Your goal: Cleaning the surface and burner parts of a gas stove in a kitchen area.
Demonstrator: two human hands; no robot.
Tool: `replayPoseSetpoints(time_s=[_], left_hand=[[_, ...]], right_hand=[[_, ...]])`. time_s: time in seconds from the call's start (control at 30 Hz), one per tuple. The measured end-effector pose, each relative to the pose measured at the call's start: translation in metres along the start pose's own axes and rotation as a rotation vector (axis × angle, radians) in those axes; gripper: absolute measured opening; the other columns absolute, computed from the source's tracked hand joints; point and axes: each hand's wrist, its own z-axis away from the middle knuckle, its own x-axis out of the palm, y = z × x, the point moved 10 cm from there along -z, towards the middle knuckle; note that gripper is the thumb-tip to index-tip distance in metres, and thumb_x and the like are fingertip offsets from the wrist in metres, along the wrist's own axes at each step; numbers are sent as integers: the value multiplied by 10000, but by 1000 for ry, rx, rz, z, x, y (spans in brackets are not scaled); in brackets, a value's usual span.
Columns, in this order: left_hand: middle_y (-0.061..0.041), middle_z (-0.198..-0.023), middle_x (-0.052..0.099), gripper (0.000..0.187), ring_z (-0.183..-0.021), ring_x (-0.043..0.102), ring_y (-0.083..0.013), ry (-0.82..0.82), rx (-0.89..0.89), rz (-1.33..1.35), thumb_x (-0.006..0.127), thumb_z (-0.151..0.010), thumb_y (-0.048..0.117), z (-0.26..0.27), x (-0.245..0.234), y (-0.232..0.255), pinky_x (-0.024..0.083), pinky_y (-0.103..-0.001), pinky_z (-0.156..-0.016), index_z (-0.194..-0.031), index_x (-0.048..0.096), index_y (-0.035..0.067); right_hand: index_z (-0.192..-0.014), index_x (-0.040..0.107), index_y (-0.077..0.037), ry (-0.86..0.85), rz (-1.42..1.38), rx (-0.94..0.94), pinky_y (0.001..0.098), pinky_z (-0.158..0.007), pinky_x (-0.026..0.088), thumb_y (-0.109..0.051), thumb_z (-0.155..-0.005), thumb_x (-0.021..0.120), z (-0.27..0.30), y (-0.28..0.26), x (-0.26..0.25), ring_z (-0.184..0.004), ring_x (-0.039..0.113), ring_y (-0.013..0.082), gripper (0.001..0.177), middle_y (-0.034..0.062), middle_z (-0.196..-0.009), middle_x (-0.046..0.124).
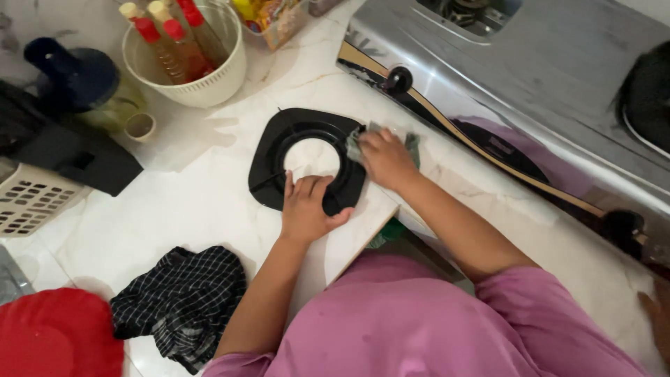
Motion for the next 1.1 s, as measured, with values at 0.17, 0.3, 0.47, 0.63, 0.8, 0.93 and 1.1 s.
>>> replayPoseSetpoints(time_s=[0.17,0.3,0.47,0.63,0.8,0.93,1.1], left_hand=[[-143,-1225,652,831,-1173,604,-333,24,9,-43,872,-616,539,2,-6,6,273,-642,-1178,-1247,646,47],[-137,-1274,645,809,-1239,597,-316,6,-18,-12,870,-627,451,4,-1,0,305,-588,-1201,-1288,620,58],[-152,-1291,639,867,-1249,589,-327,-61,-24,12,885,-618,421,-1,-2,-4,324,-576,-1181,-1348,599,51],[-184,-1280,636,932,-1222,593,-358,-121,-51,75,921,-611,450,2,8,-15,340,-598,-1160,-1353,558,17],[-167,-1258,676,902,-1203,621,-363,-78,-56,110,929,-629,446,4,2,-13,358,-591,-1162,-1358,575,51],[-191,-1300,660,940,-1229,612,-370,-63,-74,88,911,-636,469,7,-1,-13,343,-589,-1147,-1392,552,40],[-162,-1354,621,976,-1299,565,-329,-147,-191,10,849,-707,510,14,12,-12,266,-562,-1214,-1498,497,59]], right_hand=[[-992,730,-55,-113,-85,9,453,-965,500,-126,-802,724,-22,-31,-2,-1132,586,334,203,81,-1168,676],[-908,740,-56,-465,-105,-8,450,-913,500,-147,-781,710,-28,-42,15,-1095,583,316,160,74,-1060,682],[-993,711,-29,-155,105,102,465,-879,500,-103,-698,715,-38,-32,-3,-1062,596,320,304,106,-1007,703],[-1112,662,4,-394,-255,51,470,-883,527,-124,-806,701,-35,-46,20,-1064,615,343,334,164,-1028,699],[-989,724,-55,-233,21,108,503,-877,522,-111,-724,686,-50,-31,-1,-1056,641,349,273,119,-1007,733],[-997,734,-59,-519,-60,39,474,-904,523,-182,-777,678,-43,-46,24,-1078,623,339,258,119,-1056,721],[-934,758,-82,-362,28,149,493,-901,503,-180,-767,674,-47,-20,4,-1086,602,328,212,86,-1032,712]])
